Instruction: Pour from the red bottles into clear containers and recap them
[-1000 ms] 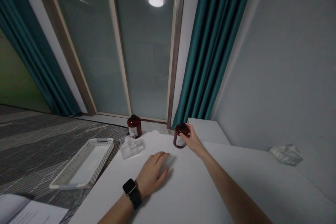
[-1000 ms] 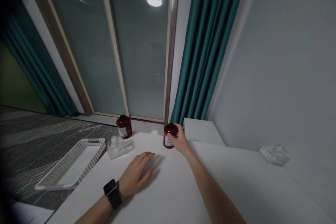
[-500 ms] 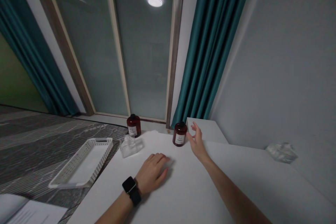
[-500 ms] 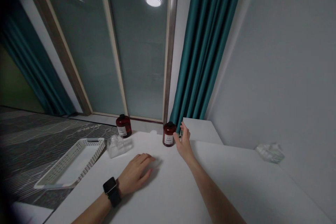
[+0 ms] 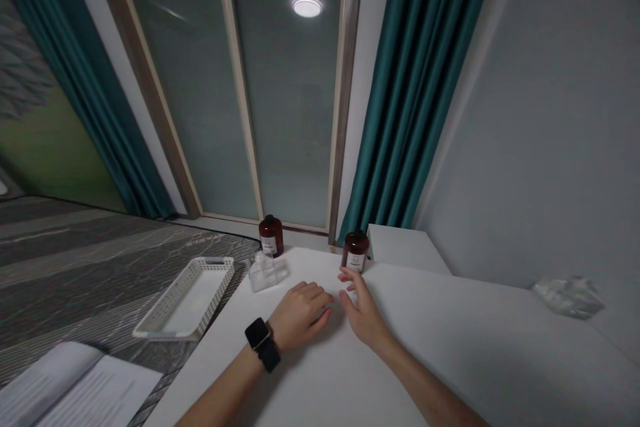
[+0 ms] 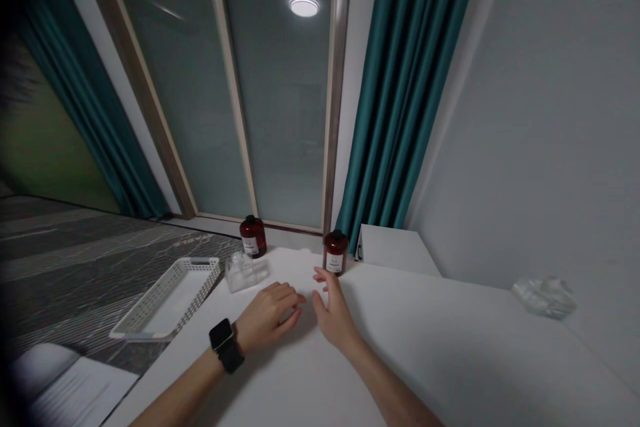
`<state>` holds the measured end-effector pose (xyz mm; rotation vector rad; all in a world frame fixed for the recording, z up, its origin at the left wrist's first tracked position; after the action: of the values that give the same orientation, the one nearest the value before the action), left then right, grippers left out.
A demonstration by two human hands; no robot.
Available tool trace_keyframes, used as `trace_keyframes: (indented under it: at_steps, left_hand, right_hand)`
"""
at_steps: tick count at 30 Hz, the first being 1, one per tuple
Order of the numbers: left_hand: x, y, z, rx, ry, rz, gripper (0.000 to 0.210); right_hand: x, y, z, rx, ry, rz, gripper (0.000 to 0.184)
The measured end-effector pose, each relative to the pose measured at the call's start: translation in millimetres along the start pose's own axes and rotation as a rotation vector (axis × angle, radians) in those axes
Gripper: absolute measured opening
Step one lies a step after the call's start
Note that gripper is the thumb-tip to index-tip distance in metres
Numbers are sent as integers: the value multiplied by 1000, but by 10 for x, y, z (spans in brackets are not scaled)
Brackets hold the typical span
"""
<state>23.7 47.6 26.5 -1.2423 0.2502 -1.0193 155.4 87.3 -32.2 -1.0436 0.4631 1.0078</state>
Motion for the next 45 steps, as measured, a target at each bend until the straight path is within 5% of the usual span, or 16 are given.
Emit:
trace_keyframes:
  at_steps: [5,10,16,25,36,45]
  left_hand:
    - [1,-194,-147,68,42,9,19]
    - [-285,-471,-543,408,5,-80,24]
    - [-1000,-700,-975,823,-352,-79,33]
    - [-1495,-395,-1041,672,-529,-145,62]
    - [-1520,-346,-1085,721,-598,-183,57]
    - [-1504,-398,-1118,719,-657,-206,52]
  right_hand:
    - [-84,183,-30,-87,-23,12,47]
    - [-220,352,39,-168,-83,-7,42]
    - [-426,663,256,-203,-156,11,39]
    - [-441,1145,845,-70,-116,53,23]
    - [-518,1503,1759,47,-116,17,47]
    - [-442,1793,1909,-52,-102,63,59]
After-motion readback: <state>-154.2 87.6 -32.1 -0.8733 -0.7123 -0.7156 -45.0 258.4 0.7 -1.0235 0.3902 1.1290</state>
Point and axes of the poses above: each hand's wrist, its own z-axis towards the middle knuckle, its own y-axis out of the palm, x = y × z, the point moved 7 cm from there along z, towards the middle knuckle, and after that the axes turned 14 degrees about -z, right-handed, at the moved point
